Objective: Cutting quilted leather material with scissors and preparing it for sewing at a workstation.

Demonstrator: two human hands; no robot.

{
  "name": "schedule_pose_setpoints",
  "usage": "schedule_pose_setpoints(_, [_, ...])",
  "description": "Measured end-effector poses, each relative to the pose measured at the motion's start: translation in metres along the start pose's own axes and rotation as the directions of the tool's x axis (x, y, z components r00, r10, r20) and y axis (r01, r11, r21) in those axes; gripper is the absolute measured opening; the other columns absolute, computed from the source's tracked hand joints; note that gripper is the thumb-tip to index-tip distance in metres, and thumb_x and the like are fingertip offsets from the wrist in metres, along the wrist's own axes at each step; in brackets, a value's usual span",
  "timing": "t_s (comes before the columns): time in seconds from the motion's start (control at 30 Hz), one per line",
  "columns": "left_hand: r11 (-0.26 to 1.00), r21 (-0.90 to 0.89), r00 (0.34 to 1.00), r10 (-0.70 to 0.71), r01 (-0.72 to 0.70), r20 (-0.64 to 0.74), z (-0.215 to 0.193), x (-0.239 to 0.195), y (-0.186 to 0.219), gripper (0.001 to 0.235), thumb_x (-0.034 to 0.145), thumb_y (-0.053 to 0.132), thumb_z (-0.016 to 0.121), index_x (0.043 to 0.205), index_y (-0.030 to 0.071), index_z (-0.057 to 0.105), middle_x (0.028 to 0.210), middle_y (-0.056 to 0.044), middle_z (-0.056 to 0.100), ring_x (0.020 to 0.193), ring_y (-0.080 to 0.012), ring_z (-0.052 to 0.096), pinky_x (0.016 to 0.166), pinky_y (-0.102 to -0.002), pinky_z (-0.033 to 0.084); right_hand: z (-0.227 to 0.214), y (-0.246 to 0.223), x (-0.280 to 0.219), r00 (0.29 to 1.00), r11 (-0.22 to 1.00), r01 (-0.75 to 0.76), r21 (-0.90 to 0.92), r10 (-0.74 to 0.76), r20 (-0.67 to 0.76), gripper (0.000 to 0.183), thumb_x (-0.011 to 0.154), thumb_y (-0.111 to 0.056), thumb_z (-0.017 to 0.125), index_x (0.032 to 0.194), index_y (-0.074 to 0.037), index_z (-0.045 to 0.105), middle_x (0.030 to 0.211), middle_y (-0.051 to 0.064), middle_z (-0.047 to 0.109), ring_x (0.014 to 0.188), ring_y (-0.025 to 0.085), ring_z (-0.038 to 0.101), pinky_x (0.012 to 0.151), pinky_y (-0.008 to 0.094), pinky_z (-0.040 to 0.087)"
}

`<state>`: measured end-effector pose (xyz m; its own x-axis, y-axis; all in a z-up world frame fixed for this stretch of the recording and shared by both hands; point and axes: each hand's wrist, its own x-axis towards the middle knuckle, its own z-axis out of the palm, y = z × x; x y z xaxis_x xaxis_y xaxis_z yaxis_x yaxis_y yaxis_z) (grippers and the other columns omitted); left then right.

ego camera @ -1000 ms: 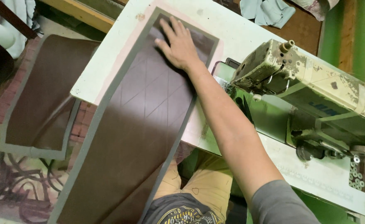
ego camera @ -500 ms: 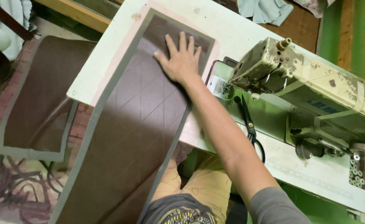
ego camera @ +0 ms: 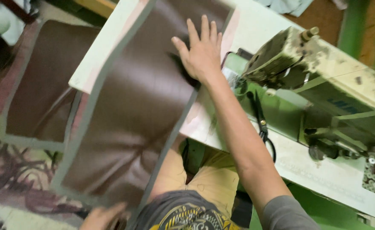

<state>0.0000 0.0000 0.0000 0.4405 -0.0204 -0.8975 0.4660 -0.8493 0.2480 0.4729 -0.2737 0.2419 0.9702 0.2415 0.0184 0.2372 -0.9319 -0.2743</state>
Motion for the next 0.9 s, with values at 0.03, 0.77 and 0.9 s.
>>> schedule_pose_setpoints(0.03, [1.000,-0.004,1.000,-0.007,0.007,0.002,-0.032,-0.017,0.049,0.095,0.063,0.079,0.078,0.148,0.076,0.036,0.124,-0.003,0.058,0.123,-0.0224,0.067,0.112,-0.025,0.048,0.003,0.000,-0.008,1.000,1.000,0.004,0.004,-0.004,0.006,0.080,0.101,-0.067,0.024,0.163,-0.018,0.027,0.169,0.020,0.008,0.155,0.042,0.003,0.124,0.058,0.004])
schedule_pose_setpoints(0.77, [0.441,0.767,0.203,0.897,-0.466,-0.392,-0.254,-0.066,0.332,0.078,0.066,0.032,0.086,0.136,0.020,0.054,0.140,-0.015,0.052,0.129,-0.0437,0.042,0.095,-0.064,0.038,0.033,0.061,-0.215,0.961,0.951,0.112,0.287,-0.030,-0.275,0.057,0.098,-0.036,0.067,0.144,-0.004,0.057,0.147,0.020,0.051,0.136,0.038,0.051,0.115,0.047,0.042])
schedule_pose_setpoints(0.9, [0.470,0.769,0.486,0.841,-0.433,-0.240,-0.268,-0.110,0.328,0.118,0.055,0.033,0.100,0.157,0.020,0.041,0.162,-0.021,0.036,0.150,-0.0564,0.022,0.114,-0.074,0.025,0.015,0.071,-0.243,0.952,0.895,-0.058,0.443,0.184,-0.246,0.062,0.091,-0.037,0.074,0.143,-0.007,0.058,0.135,0.017,0.062,0.121,0.035,0.065,0.101,0.045,0.055])
